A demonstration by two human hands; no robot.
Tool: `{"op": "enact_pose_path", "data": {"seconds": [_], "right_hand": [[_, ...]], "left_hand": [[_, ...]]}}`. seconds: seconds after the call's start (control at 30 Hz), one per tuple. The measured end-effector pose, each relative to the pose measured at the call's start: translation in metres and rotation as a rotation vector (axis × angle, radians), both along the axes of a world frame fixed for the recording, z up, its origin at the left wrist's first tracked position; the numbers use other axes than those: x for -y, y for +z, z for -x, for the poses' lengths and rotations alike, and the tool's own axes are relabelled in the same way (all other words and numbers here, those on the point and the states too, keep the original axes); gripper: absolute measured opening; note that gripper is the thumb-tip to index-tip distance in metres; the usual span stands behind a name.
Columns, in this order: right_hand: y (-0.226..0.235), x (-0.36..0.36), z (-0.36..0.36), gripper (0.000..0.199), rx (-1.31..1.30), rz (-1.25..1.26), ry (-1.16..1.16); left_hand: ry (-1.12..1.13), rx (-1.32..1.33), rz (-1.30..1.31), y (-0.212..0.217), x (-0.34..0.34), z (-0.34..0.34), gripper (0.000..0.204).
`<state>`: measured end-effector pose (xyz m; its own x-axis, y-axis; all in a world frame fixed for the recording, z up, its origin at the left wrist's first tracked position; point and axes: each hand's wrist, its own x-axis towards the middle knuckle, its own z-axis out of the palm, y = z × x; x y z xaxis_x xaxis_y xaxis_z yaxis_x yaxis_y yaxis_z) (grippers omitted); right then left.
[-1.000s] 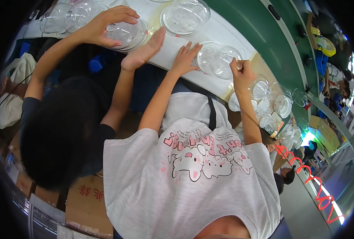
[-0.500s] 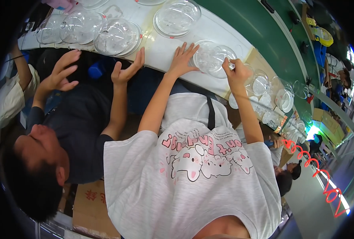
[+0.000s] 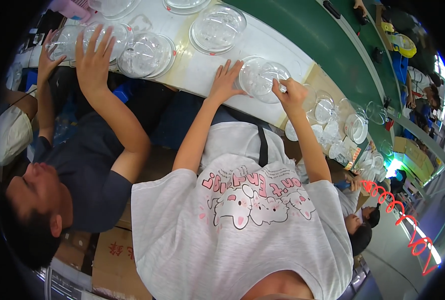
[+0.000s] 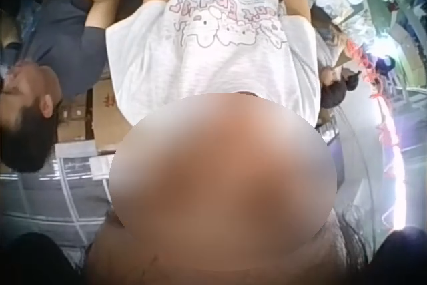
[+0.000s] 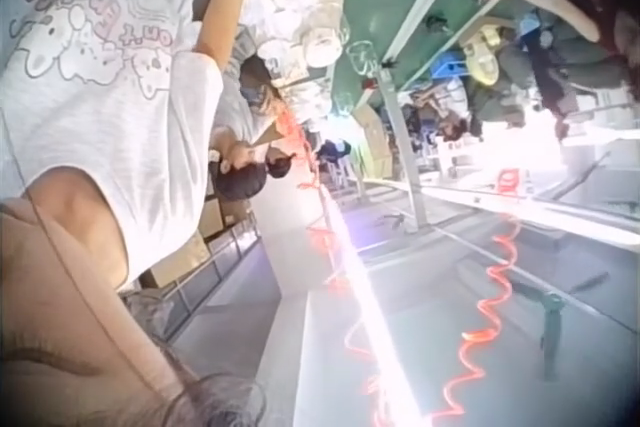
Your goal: Assembling light bulb globe components at a factory workbench and organizing boxed inventory in a warehouse storage area.
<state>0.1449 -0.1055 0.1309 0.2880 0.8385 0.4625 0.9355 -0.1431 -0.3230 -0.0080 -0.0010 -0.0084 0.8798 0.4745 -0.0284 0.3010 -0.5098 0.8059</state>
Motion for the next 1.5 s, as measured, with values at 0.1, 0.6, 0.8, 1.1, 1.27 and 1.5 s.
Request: {"op": "enact_pose_path", "data": {"seconds": [0.1, 0.6, 0.8, 1.1, 1.27, 1.5], "right_hand": [[0.001, -0.004, 0.000, 0.022, 0.042, 0.035, -0.067], [-0.003, -0.012, -0.004, 0.020, -0.040, 0.071, -0.036], [-0.008, -0.010, -0.001, 0.021, -0.044, -0.003, -0.086], [-0.002, 0.038, 0.012, 0.080, -0.539, 0.207, -0.320], [-0.036, 0.071, 0.012, 0.101, -0.826, 0.260, -0.323], [-0.069, 0.058, 0.017, 0.056, -0.796, 0.362, -0.454]], "left_hand": [[0.024, 0.021, 0.027, -0.001, -0.001, 0.000, 0.097], [0.024, 0.033, 0.036, -0.002, -0.005, 0.001, 0.094], [-0.013, 0.013, 0.001, 0.004, -0.005, -0.001, 0.091], [-0.038, -0.023, 0.016, 0.007, -0.005, -0.001, 0.092], [-0.058, -0.021, 0.012, 0.009, -0.007, -0.006, 0.092], [-0.010, -0.045, 0.061, 0.012, -0.004, -0.001, 0.092]]}}
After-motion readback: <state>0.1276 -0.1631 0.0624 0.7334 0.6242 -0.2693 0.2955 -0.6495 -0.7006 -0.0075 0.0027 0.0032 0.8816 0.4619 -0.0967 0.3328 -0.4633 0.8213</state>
